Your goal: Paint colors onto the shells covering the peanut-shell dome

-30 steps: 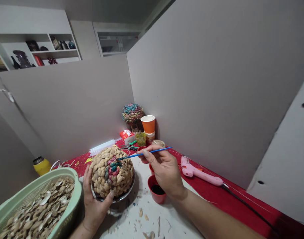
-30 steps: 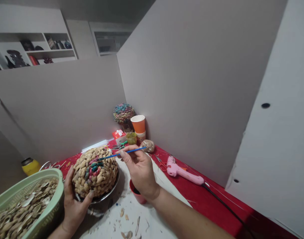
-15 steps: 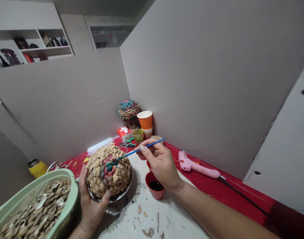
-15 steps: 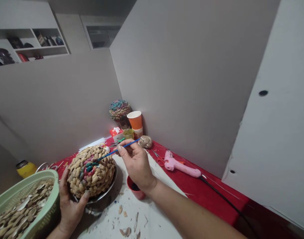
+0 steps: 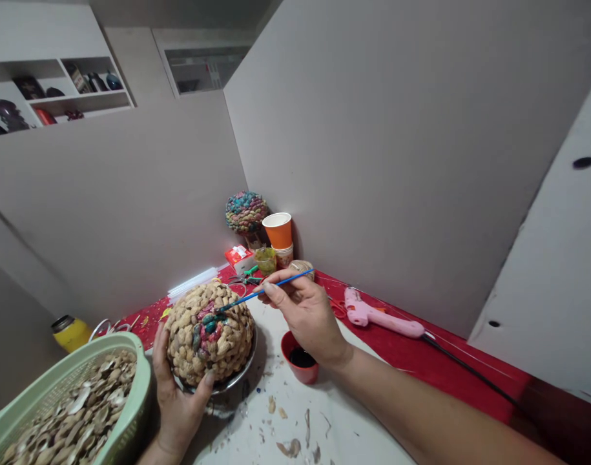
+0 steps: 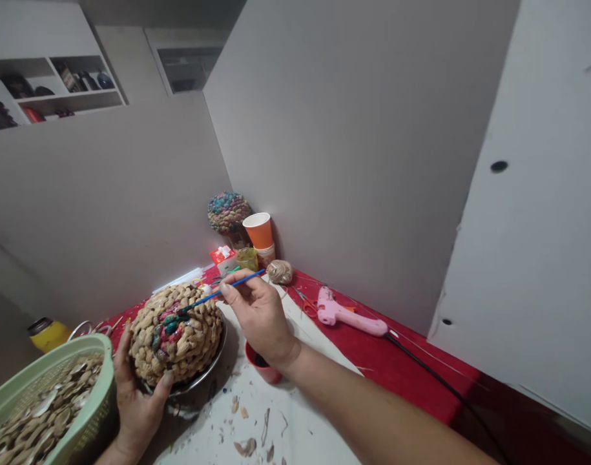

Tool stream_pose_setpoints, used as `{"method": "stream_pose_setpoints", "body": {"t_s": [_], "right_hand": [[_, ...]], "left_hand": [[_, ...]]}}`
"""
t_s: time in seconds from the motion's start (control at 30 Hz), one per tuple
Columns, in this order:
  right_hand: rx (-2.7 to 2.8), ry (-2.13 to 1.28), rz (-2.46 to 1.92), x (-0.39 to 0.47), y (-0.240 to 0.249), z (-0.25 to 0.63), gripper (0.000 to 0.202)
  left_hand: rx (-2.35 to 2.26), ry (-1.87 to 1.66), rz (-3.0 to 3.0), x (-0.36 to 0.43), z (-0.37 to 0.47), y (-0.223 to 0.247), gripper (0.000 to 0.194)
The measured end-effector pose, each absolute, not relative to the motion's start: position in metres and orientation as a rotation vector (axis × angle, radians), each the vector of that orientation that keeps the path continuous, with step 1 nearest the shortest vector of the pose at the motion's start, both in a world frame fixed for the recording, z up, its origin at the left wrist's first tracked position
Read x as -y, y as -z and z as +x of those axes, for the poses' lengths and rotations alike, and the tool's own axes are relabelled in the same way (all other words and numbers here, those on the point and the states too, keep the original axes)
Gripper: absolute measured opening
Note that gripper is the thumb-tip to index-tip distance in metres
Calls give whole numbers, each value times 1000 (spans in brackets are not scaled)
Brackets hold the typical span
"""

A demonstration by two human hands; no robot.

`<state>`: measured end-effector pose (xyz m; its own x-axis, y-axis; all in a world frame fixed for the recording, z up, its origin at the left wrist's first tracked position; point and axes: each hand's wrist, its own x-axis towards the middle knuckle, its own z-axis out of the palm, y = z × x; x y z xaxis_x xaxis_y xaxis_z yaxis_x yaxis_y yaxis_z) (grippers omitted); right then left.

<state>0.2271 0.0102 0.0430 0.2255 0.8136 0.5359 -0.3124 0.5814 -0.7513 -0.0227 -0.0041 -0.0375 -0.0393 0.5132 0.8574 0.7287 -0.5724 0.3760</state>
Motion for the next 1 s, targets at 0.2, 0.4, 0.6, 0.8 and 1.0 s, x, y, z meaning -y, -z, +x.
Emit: {"method": "stream_pose_setpoints", "body": {"t_s": [0.2, 0.4, 0.6, 0.8, 1.0], "right_hand": [[1030, -814, -593, -8, -49, 232, 25], [904, -931, -500, -9, -47, 221, 31], [857, -963, -557, -18, -41, 219, 39], [840, -927, -601, -18, -44, 225, 39], [823, -913, -558, -13, -45, 220, 38]], "left_hand": [[1367, 1684, -2036, 2, -24, 39, 94], [1382, 1707, -2045, 2, -25, 42, 96], [1380, 1689, -2034, 1, -26, 43, 94], [1415, 1730, -2048, 1, -26, 44, 97], [1378, 1702, -2039, 2, -24, 42, 95]]}}
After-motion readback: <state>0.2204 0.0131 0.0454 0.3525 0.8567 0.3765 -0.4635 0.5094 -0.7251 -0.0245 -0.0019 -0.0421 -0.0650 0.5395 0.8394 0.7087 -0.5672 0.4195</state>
